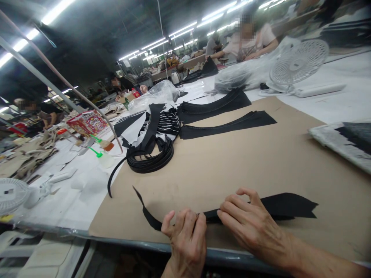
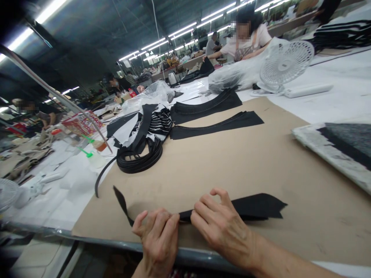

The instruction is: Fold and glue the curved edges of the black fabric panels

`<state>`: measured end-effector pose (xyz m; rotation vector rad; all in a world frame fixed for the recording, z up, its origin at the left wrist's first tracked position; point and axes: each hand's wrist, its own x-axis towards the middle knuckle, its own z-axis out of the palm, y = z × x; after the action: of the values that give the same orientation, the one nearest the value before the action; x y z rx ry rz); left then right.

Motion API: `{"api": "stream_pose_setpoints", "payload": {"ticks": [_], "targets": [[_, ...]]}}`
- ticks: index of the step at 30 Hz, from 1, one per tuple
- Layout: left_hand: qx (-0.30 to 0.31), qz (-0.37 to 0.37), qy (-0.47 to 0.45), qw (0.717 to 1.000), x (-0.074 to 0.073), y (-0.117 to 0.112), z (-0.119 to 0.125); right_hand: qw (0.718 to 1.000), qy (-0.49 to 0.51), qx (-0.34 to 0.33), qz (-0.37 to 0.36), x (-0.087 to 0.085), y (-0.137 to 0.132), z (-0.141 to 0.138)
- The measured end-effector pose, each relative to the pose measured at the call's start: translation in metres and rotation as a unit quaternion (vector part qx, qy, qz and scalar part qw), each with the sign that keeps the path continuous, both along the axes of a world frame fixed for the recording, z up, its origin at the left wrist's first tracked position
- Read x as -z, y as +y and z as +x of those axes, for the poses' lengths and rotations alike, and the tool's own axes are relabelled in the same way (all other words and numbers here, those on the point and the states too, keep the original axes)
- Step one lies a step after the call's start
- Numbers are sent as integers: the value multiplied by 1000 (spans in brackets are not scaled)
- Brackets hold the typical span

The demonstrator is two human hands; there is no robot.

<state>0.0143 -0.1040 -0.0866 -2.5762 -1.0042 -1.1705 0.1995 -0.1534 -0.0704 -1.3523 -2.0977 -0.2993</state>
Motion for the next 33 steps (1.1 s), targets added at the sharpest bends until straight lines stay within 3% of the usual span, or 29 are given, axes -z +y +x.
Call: {"api": "stream_pose_setpoints", "payload": {"ticks": [10, 15, 26, 33], "targets": [[8, 34, -27, 999, 4, -3, 4, 999, 40, 4, -1, 2, -5, 0], [16, 72, -62, 995, 5, -2, 9, 999, 36, -5, 35, 3, 0, -3], [7, 55, -52, 997, 1, -4, 15, 998, -9, -28, 60, 3, 7, -2], [9, 45, -35, 998, -1, -4, 13, 1000, 24, -18, -2, -6, 7, 0]]}}
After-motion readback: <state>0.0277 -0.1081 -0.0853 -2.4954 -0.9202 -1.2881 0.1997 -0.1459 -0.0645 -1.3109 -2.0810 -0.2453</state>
